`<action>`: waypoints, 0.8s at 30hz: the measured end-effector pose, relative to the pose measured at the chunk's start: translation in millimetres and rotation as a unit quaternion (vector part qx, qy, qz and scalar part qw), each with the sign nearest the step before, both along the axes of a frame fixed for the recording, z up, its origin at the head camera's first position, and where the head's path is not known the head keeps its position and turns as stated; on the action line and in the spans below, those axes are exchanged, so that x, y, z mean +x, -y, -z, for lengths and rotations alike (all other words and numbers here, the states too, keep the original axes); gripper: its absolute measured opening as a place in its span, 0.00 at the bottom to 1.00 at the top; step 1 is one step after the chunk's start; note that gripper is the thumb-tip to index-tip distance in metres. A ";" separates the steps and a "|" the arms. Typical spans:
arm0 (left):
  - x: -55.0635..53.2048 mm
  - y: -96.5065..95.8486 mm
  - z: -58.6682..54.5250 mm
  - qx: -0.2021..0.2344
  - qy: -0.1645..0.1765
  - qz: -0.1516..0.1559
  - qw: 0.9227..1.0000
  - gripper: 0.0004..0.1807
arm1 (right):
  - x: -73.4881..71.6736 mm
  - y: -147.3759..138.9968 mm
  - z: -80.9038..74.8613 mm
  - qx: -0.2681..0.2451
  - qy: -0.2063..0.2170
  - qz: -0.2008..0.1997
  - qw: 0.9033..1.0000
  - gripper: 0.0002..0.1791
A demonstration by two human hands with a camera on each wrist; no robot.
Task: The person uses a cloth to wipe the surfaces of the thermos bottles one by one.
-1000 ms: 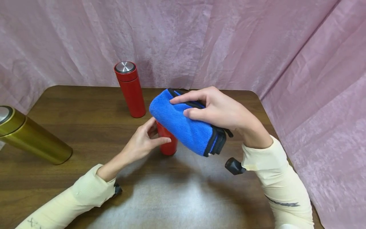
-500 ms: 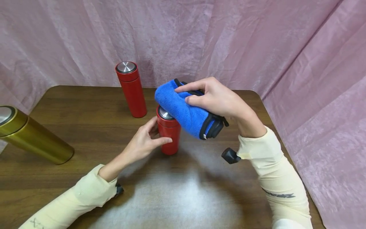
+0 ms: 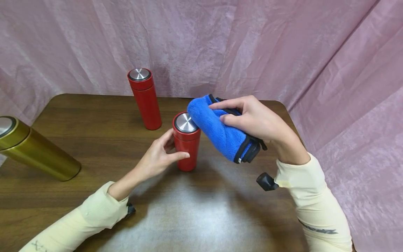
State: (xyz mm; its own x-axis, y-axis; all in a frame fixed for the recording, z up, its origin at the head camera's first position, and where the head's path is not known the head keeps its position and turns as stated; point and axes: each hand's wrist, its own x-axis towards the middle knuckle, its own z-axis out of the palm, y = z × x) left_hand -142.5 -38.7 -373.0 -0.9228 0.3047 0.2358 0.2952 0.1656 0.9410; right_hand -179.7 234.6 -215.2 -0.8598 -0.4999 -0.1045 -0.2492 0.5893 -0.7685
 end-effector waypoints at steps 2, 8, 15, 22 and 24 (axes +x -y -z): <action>0.1 -0.2 -0.3 0.000 0.001 0.000 1.000 0.44 | 4.4 -3.1 1.3 -0.003 -0.001 -0.005 1.000 0.21; 0.2 -0.6 -0.8 0.002 -0.001 0.000 1.000 0.43 | 16.1 -5.9 3.5 -0.019 -0.032 -0.035 0.999 0.20; 0.5 -0.5 -1.9 0.003 0.002 0.000 1.000 0.43 | 23.8 -4.7 3.2 -0.016 -0.064 -0.067 0.996 0.20; 0.6 -0.6 -2.2 0.010 0.011 0.003 1.000 0.44 | 24.0 3.4 -1.9 -0.025 -0.055 -0.078 0.995 0.20; 0.4 -0.7 -2.4 0.008 0.010 0.004 1.000 0.44 | 23.6 6.3 -3.9 -0.020 -0.052 -0.072 0.996 0.20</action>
